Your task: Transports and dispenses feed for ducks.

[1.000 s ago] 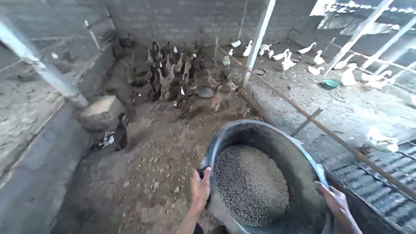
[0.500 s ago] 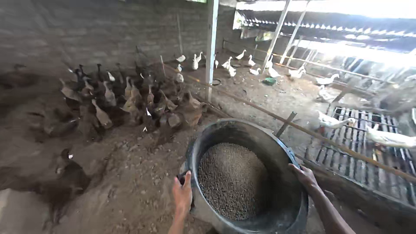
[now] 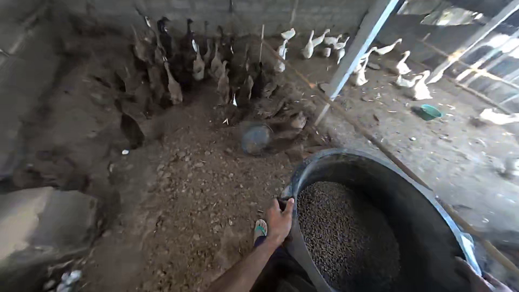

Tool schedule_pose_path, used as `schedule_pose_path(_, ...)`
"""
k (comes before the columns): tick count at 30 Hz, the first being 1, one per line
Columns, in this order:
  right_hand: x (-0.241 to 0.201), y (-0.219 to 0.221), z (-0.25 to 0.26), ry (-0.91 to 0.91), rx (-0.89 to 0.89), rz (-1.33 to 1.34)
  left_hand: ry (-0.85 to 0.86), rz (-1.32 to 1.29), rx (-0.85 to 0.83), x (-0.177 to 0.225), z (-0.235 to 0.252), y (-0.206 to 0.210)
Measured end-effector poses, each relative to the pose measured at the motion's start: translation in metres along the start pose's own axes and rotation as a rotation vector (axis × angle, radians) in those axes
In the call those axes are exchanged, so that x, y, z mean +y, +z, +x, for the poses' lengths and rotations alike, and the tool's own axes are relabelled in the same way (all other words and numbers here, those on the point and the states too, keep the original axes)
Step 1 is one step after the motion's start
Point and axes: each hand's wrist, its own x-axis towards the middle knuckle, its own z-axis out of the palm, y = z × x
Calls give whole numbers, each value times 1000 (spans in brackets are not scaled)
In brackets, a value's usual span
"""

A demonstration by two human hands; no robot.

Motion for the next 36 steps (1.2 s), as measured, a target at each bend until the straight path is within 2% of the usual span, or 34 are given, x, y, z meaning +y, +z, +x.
schedule_pose_path(4, -95, 54, 73, -89, -65, -90, -42, -66, 67, 40, 90, -14)
schedule_pose_path(8, -200, 111, 126, -194, -115, -225, -87, -127, 137, 75, 174, -34)
schedule_pose_path(12, -295, 174, 179, -360, -183, -314, -130, -194, 209, 79, 263, -52)
schedule_pose_path(18, -463, 301, 240, -402, -366, -562, -306, -268, 264, 70, 409, -82)
schedule_pose_path(23, -602, 424, 301, -329, -546, -916, -614, -239, 159, 68, 530, -109)
schedule_pose_path(28, -745, 556, 333, -288, -744, -1388, -917, -322, 34, 66, 611, -130)
schedule_pose_path(32, -818, 659, 352, -266, -882, -1639, -1074, -472, -92, 59, 665, -148)
schedule_pose_path(36, -873, 742, 353, -237, -850, -1772, -1085, -494, -202, 54, 697, -161)
